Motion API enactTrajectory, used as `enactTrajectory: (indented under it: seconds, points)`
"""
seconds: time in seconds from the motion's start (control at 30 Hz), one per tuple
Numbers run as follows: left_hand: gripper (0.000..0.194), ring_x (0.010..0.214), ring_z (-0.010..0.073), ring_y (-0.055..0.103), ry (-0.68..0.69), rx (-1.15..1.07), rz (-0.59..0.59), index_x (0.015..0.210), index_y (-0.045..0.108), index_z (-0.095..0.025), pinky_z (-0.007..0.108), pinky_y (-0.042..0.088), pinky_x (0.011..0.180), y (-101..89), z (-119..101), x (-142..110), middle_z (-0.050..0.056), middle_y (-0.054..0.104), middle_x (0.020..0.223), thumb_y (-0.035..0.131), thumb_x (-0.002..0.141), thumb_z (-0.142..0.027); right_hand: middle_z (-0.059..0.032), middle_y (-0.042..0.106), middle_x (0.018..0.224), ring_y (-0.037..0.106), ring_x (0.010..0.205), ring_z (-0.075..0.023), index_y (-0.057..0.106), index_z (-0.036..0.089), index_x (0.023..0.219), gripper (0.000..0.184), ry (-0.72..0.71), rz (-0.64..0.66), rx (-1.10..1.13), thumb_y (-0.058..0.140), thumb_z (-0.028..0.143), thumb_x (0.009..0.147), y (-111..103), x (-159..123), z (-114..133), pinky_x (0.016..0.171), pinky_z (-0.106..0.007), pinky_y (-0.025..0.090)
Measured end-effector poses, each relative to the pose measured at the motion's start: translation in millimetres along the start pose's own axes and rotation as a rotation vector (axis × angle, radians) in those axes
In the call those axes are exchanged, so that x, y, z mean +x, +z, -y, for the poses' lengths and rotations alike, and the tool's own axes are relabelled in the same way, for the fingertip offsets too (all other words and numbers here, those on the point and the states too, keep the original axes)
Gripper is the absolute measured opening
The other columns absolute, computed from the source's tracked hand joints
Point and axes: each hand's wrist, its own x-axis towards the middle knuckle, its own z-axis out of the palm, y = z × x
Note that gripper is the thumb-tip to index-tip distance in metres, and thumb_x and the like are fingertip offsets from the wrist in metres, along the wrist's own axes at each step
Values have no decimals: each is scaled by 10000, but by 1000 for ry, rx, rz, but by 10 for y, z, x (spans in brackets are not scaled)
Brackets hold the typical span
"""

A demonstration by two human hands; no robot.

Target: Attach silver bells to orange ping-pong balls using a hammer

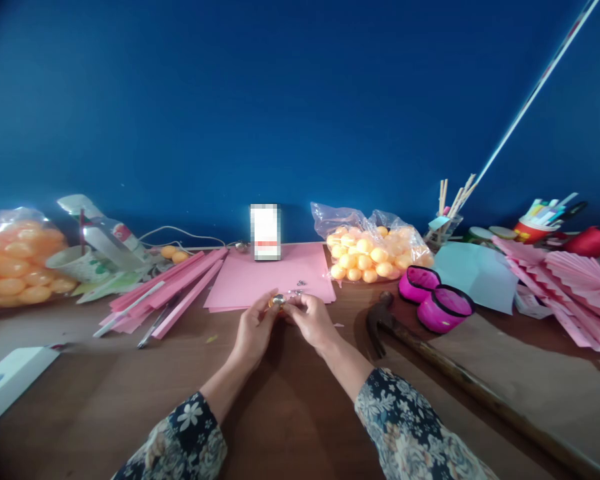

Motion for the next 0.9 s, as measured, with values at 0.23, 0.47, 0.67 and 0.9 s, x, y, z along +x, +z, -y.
enactTrajectory:
  seconds: [0.23,0.47,0.67,0.9]
  points:
    - [371,1038,215,574,7,-1,-8,1088,609,-194,349,400,947,10,-49,-20,70,641,1115,601,744,-333,-30,660,724,650,698,-197,611,146,758,377,8,-44,12,728,445,562,-12,50,-53,729,-359,535]
    - [428,1049,222,571,-61,-114,44,1136,575,-187,365,409,948,6,0,-7,83,619,1152,607,740,-344,-46,654,848,648,712,-180,590,165,873,391,-47,-63,-37,700,436,614,5,35,-63,703,-337,545]
    - [472,1065,220,563,-117,-245,71,1183,535,-183,357,430,936,4,18,-15,97,586,1198,590,755,-375,-48,656,831,650,721,-192,590,169,855,347,-81,-63,-34,670,438,651,3,19,-72,688,-337,543]
    - [491,1036,222,580,-104,-185,70,1183,534,-171,372,434,932,-1,-37,-16,103,621,1141,605,741,-374,-46,656,815,642,761,-205,588,182,840,305,-148,-41,-72,640,440,687,-17,17,-119,685,-333,539]
